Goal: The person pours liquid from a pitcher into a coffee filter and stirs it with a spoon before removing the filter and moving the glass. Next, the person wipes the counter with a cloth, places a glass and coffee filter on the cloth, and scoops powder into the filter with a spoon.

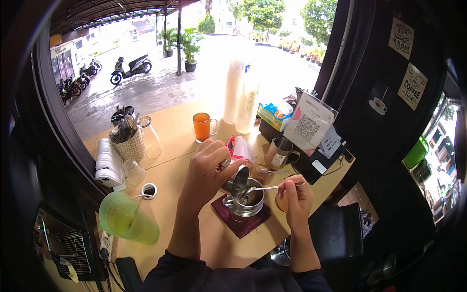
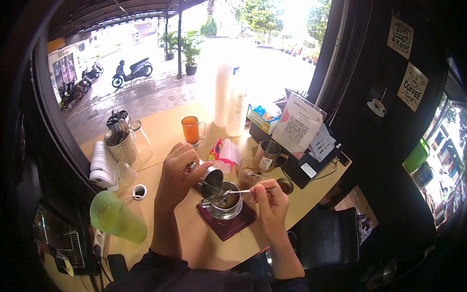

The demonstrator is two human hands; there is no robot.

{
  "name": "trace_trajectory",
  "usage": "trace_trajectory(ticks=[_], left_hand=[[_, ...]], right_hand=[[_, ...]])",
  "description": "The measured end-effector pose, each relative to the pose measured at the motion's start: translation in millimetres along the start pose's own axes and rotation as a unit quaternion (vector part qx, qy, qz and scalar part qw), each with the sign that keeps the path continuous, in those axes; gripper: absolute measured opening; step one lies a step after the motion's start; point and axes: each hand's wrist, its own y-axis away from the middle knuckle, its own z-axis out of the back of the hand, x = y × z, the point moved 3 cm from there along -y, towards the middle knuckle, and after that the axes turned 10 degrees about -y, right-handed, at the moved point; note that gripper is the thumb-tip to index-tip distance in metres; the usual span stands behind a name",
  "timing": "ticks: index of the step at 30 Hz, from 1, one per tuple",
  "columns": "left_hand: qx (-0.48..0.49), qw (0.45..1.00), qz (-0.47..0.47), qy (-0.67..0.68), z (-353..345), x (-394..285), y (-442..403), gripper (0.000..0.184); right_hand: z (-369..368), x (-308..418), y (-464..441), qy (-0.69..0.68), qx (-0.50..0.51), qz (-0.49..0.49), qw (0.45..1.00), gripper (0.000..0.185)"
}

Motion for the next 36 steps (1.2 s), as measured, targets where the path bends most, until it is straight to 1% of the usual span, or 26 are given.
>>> trace_trajectory(ticks=[1,4,5,7,10,14,16,17,19,23,26,28,29,31,32,34,36], left_hand=[[0.0,1.0,-0.001,-0.001,0,0,0,0.034],[0.015,1.0,0.008,-0.014,0,1,0,0.034],[0.015,1.0,0.009,-0.014,1,0,0,0.034],[0.014,1.0,0.017,-0.008,1,0,0,0.034],[0.016,1.0,0.015,-0.009,2,0,0,0.034],[0.015,1.0,0.016,0.0,3,0,0,0.033],[0.004,0.998,0.055,0.015,4,1,0,0.03],[0.004,0.998,0.055,0.015,3,1,0,0.03],[-0.001,0.996,0.083,0.032,3,5,1,0.032],[-0.003,0.997,0.076,0.029,3,7,1,0.032],[0.001,0.999,0.052,0.014,4,4,1,0.033],[0.01,0.999,0.041,0.014,3,3,0,0.033],[0.01,0.999,0.041,0.014,4,3,0,0.033],[0.031,0.998,0.052,0.002,4,2,0,0.031],[0.031,0.998,0.052,0.002,3,3,0,0.031],[0.016,0.999,0.035,0.008,2,3,0,0.032],[0.014,0.999,0.034,0.007,2,3,0,0.032]], right_hand=[[-1,1,-1,0.029,0.01,0.0,1.0,0.016],[-5,3,0,0.025,0.037,-0.006,0.999,0.016],[-4,1,0,0.025,0.037,-0.006,0.999,0.016],[2,-1,-2,-0.022,0.001,0.007,1.0,0.017],[-2,1,-2,0.012,0.018,0.001,1.0,0.018],[-2,0,-1,0.0,0.029,-0.01,1.0,0.018],[4,-4,-3,-0.017,-0.01,0.008,1.0,0.018],[2,-2,-2,-0.017,-0.01,0.008,1.0,0.018],[-3,0,-1,0.003,0.015,-0.018,1.0,0.019],[0,-2,-1,-0.025,0.024,-0.011,0.999,0.019],[0,0,-3,-0.017,0.0,0.008,1.0,0.019],[-8,5,-2,0.021,0.027,-0.023,0.999,0.019],[-7,3,-1,0.021,0.026,-0.023,0.999,0.019],[-3,-1,-1,-0.023,0.031,-0.02,0.999,0.019],[-1,-2,-2,-0.023,0.032,-0.02,0.999,0.019],[4,-3,-4,-0.018,0.0,-0.002,1.0,0.018],[-1,-1,-5,-0.002,0.01,-0.005,1.0,0.018]])
